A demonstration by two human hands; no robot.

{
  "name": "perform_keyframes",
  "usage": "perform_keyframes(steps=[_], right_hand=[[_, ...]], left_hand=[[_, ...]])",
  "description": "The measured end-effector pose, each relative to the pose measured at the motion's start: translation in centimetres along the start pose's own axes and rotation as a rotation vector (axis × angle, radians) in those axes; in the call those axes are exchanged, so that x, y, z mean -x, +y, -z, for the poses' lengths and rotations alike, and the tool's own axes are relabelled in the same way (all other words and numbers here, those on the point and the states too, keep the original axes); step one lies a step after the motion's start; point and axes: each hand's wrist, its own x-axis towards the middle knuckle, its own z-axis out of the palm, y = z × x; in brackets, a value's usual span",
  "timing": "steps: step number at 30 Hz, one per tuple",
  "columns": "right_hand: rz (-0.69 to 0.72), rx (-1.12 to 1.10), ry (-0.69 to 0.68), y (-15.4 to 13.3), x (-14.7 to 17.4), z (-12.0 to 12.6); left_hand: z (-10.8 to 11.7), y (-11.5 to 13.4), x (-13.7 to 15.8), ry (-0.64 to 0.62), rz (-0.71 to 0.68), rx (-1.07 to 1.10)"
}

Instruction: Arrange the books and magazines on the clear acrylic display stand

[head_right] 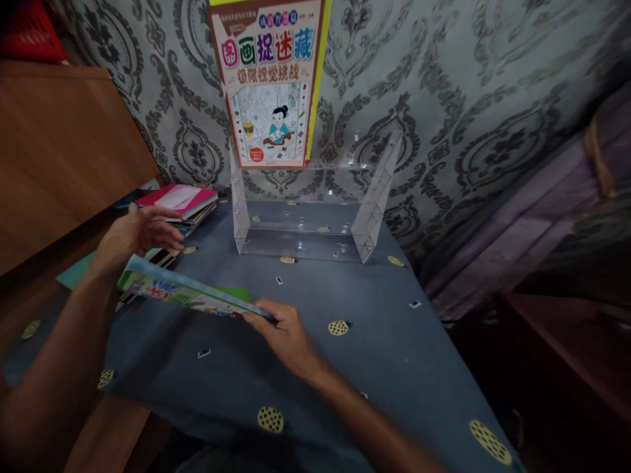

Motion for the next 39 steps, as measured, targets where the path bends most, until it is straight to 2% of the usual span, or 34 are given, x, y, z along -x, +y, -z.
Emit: perform_keyframes(steps=[4, 7, 10, 13, 16, 18, 20, 24, 26, 29, 31, 34, 36, 39], right_hand=[[-0.022, -0.057, 0.017, -0.4, 0.6, 0.8], [-0.130, -0.220, 0.120, 0.1, 0.3, 1.0], [-0.303, -0.495, 0.150, 1.1, 0.2, 0.2], [-0.408, -0.609, 0.130, 2.3, 1.0, -0.9], [-0.442, -0.508, 0.048, 3.2, 2.2, -1.3], [-0.441, -0.427, -0.054, 3.5, 2.6, -1.1], [-0.435, -0.359, -0.128, 3.7, 2.6, -0.7], [-0.484, -0.204, -0.229, 3.7, 2.2, 0.3], [-0.525, -0.128, -0.294, 3.5, 1.9, 1.0], [-0.585, 0.021, -0.394, 2.9, 1.6, 2.1], [-0.536, 0.206, -0.400, 2.4, 1.2, 2.6], [-0.313, 0.484, -0.327, 1.4, 0.1, 2.2], [-0.159, 0.588, -0.334, 0.8, -1.1, 0.5], [0.096, 0.729, -0.408, 0.6, -3.7, -3.5]], left_hand=[[1.9, -1.7, 1.1, 0.144, 0.078, 0.079], [1.6, -2.4, 2.8, 0.217, 0.106, 0.197], [-1.3, -3.9, 5.3, 0.106, 0.159, 0.249], [-5.2, -6.4, 7.9, -0.005, 0.364, 0.337], [-7.6, -8.4, 9.0, 0.083, 0.549, 0.447], [-8.0, -9.1, 8.9, 0.148, 0.583, 0.487], [-7.9, -9.5, 8.6, 0.185, 0.560, 0.479], [-7.3, -10.0, 8.4, 0.155, 0.516, 0.299], [-6.8, -10.3, 8.9, 0.120, 0.468, 0.054], [-5.8, -10.7, 9.5, 0.121, 0.290, -0.470], [-5.2, -11.1, 9.3, 0.135, 0.145, -0.736], [-4.8, -12.3, 7.9, 0.105, -0.015, -0.854], [-4.8, -13.3, 6.7, 0.052, -0.088, -0.833], [-5.1, -15.0, 5.7, 0.023, -0.136, -0.809]])
